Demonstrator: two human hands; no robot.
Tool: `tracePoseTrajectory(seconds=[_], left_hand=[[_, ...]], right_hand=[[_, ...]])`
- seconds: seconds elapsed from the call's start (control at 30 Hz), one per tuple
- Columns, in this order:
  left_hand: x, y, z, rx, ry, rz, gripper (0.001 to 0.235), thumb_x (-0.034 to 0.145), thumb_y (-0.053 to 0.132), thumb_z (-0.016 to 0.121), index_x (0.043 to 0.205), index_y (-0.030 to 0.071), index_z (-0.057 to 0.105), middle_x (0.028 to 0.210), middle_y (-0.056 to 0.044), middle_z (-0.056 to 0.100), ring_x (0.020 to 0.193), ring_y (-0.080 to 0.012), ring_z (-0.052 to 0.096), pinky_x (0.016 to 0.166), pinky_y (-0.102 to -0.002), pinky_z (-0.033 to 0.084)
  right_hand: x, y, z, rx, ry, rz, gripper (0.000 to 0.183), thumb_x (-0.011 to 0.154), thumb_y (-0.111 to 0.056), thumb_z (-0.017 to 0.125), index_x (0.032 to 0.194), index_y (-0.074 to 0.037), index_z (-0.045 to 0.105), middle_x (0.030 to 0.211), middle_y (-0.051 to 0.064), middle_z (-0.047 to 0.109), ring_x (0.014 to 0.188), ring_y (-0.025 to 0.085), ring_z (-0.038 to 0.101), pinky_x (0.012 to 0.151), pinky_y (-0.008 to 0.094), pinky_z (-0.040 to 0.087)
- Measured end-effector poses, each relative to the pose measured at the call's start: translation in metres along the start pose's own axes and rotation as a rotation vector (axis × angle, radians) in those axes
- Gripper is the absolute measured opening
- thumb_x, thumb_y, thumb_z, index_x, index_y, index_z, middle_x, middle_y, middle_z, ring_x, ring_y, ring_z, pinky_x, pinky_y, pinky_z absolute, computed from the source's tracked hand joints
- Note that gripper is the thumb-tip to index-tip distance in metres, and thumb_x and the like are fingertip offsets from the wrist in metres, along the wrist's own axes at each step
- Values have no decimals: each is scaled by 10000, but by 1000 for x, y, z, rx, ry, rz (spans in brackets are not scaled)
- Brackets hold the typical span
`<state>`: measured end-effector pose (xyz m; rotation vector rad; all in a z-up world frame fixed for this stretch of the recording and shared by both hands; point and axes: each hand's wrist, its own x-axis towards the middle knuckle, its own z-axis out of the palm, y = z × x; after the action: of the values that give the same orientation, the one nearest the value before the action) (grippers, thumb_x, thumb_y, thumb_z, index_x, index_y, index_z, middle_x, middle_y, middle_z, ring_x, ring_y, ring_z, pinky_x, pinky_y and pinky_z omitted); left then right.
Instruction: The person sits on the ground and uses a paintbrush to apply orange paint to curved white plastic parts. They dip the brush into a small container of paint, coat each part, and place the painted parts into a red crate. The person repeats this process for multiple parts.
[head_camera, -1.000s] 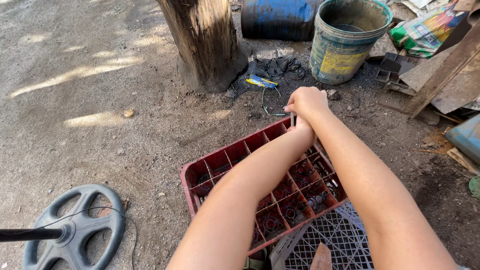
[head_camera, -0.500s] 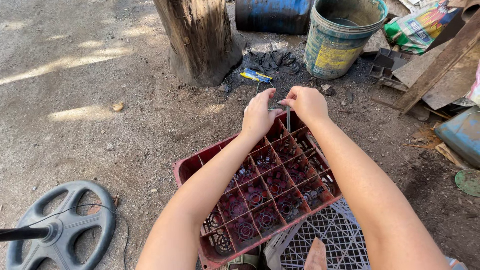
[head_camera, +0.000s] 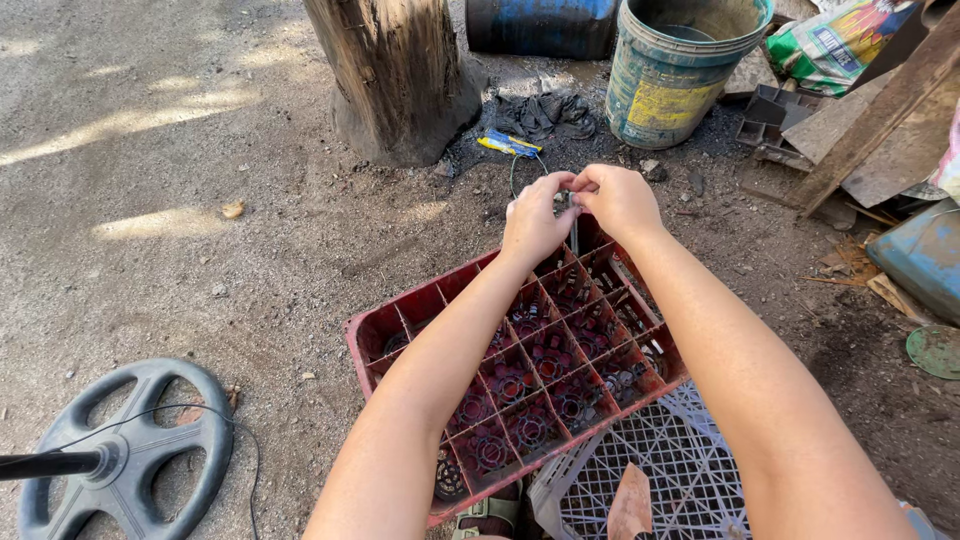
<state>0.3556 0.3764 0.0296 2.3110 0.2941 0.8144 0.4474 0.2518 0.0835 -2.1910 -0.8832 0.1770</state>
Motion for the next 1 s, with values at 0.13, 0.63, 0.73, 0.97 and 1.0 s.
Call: tracePoseTrajectory(seconds=[0.13, 0.63, 0.73, 0.97, 1.0], left_hand=[[7, -2, 3, -73, 17, -2, 396, 874, 257, 751, 1253, 190, 662, 1203, -48, 738, 1140, -289, 679, 936, -455, 517], [-20, 74, -23, -176, 37, 74, 348, 894, 181, 714, 1236, 131, 680, 1199, -108, 704, 1105, -304, 677, 950, -445, 521], [-59, 118, -37, -217, -83, 92, 327, 917, 182, 694, 1242, 144, 686, 1173, -101, 705, 1106, -294, 683, 967, -425, 544], [-165, 232, -58, -114, -509, 134, 288, 878, 241, 719, 1155, 161, 730, 1169, -116, 692, 1129, -321, 655, 958, -446, 541], [-178, 244, -58, -102, -551, 127, 306, 859, 242, 723, 1157, 171, 731, 1152, -119, 690, 1130, -320, 652, 955, -449, 536]], right_hand=[[-5, -8, -10, 81, 12, 33, 161, 871, -163, 751, 1020, -101, 763, 927, 95, 770, 823, 197, 754, 744, 351, 582], [-108, -3, -81, -106, 164, -59, 246, 908, -253, 750, 1078, -76, 743, 1041, 112, 711, 883, 251, 721, 803, 385, 555], [-194, 3, -88, -157, 135, -37, 245, 907, -259, 748, 1070, -77, 762, 1010, 126, 711, 918, 275, 703, 828, 388, 551], [-434, 0, -64, -75, 74, 210, 242, 844, -256, 751, 1017, -88, 767, 920, 75, 734, 819, 243, 698, 753, 365, 548], [-464, -3, -62, -79, 64, 288, 243, 840, -260, 757, 1017, -95, 769, 909, 69, 736, 798, 235, 702, 747, 361, 553]])
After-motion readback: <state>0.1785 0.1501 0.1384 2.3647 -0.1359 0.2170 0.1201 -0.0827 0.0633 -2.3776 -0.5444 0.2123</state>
